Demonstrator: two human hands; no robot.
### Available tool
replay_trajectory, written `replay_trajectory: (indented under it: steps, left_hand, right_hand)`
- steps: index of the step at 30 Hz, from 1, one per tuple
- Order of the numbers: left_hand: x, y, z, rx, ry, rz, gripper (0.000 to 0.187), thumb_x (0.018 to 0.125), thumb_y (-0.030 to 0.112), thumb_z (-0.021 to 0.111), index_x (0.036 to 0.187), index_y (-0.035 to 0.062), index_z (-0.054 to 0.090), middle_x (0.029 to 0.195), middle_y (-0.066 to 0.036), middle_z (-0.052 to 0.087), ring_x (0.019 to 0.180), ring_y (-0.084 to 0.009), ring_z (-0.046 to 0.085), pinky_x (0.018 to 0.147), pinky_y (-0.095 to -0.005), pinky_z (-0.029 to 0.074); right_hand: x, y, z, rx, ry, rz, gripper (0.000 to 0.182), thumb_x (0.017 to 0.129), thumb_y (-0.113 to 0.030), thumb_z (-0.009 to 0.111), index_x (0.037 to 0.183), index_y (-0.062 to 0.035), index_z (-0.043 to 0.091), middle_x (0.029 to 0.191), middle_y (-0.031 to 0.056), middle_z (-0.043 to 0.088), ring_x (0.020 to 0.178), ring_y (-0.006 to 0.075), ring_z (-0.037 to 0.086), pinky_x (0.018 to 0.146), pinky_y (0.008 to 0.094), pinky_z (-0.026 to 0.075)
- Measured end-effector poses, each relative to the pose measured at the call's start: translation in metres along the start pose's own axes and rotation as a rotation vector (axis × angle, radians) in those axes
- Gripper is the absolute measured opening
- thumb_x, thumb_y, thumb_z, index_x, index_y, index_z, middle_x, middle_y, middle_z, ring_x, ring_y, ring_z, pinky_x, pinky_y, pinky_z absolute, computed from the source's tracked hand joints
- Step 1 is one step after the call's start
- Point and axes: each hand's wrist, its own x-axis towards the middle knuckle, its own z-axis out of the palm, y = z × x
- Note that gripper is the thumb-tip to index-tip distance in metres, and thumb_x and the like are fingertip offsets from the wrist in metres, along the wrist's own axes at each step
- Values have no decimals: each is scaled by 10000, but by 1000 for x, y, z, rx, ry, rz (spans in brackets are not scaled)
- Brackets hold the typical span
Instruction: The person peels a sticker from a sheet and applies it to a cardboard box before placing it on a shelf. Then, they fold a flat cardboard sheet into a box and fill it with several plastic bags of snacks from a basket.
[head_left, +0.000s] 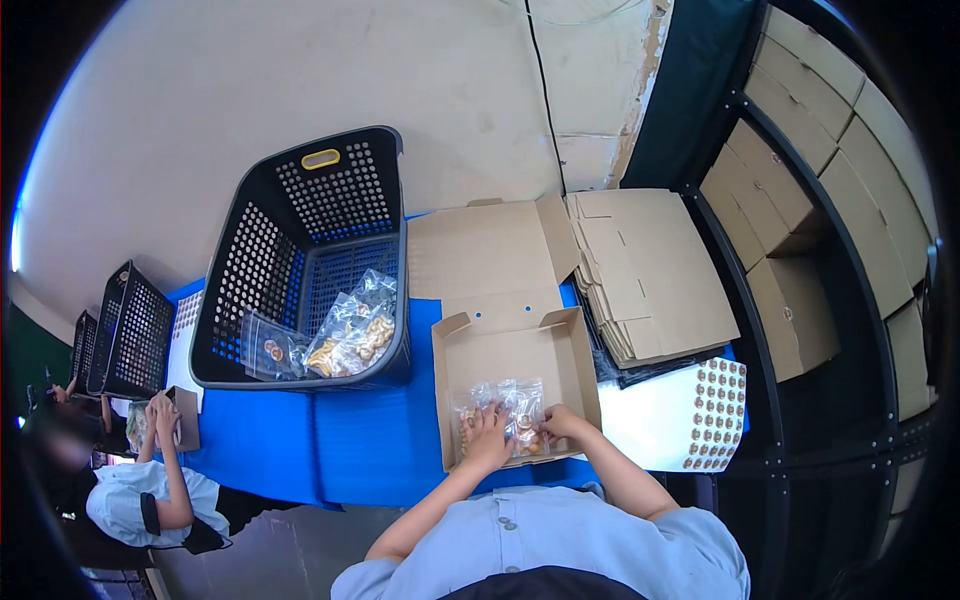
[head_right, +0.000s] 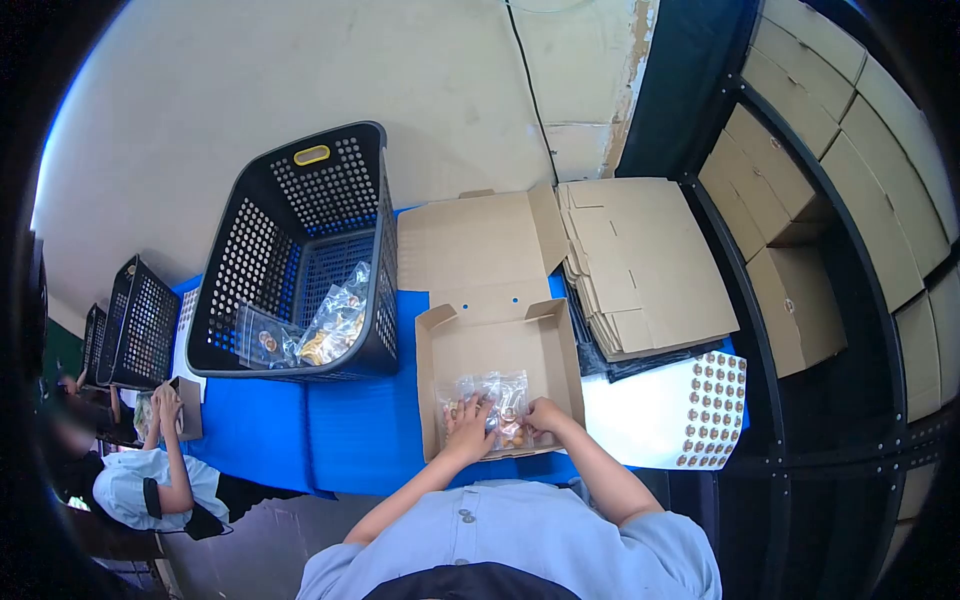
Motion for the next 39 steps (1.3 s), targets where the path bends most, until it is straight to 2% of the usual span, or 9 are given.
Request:
replay_trajectory:
  steps: [4,6,10,12,16,23,27,35,39]
  left_hand:
    - [-1,1,-19,-233,196,227,498,827,150,592,1313,155,485,1459,-170,313,1352,-402,281,1087,-592,183]
    - [-6,4,-55,-176,323,362,469,795,101,602,1256,156,536,1425,-161,369,1333,-383,325,1082,-570,223]
    - [-31,-2,-156,21,850,578,367,760,65,624,1088,223,667,1298,-78,520,1313,-296,398,1108,-477,251]
    - [-42,-15,-213,204,1219,535,249,796,12,547,911,185,684,1133,-105,559,1131,-336,535,995,-508,399]
    - [-55,-49,-316,389,1568,205,327,813,-48,436,1058,67,620,1174,-177,507,1187,-386,465,1014,-502,378]
    - [-40,-106,-335,173,836,-296,427,795,-24,454,1204,66,536,1312,-170,450,1246,-367,414,1060,-442,320]
    - [-56,-94,-324,76,787,-365,395,821,39,487,1214,56,518,1313,-189,442,1270,-354,395,1078,-510,284]
    - [-88,-92,-301,105,780,-424,308,841,65,466,1130,60,572,1296,-139,506,1287,-321,407,1094,-512,249]
    - [-93,-95,-288,99,844,-443,240,883,115,472,1085,64,592,1238,-122,562,1264,-324,442,1087,-513,256]
  right_hand:
    - [-17,-19,-5,-279,103,107,369,760,-252,773,882,40,585,732,133,648,645,233,662,577,332,560]
    - [-27,-29,-7,-706,502,-85,493,732,-324,782,975,42,559,824,179,642,793,305,654,724,372,538]
    - [-48,-102,-28,-541,486,-138,477,765,-334,741,997,29,536,889,206,619,877,344,615,791,394,490]
    - [-54,-140,-33,-524,451,-386,443,828,-307,685,1041,35,501,942,209,615,896,371,607,786,424,480]
    - [-74,-242,-27,-627,454,-601,391,860,-282,649,1023,24,471,913,204,598,871,346,606,766,409,476]
    - [-97,-420,34,-461,248,-1020,325,895,-237,587,1044,11,438,895,173,574,886,304,588,776,380,469]
    - [-28,-455,88,-742,315,-1289,373,850,-206,613,1130,11,495,958,211,596,1016,330,564,836,434,476]
    - [57,-481,183,-1822,-329,-706,368,754,-174,641,1107,-70,631,1165,202,590,1063,326,582,827,457,495]
    - [110,-410,173,-2164,-522,-573,341,747,-181,637,1073,-84,656,1149,192,606,1042,325,597,815,460,501]
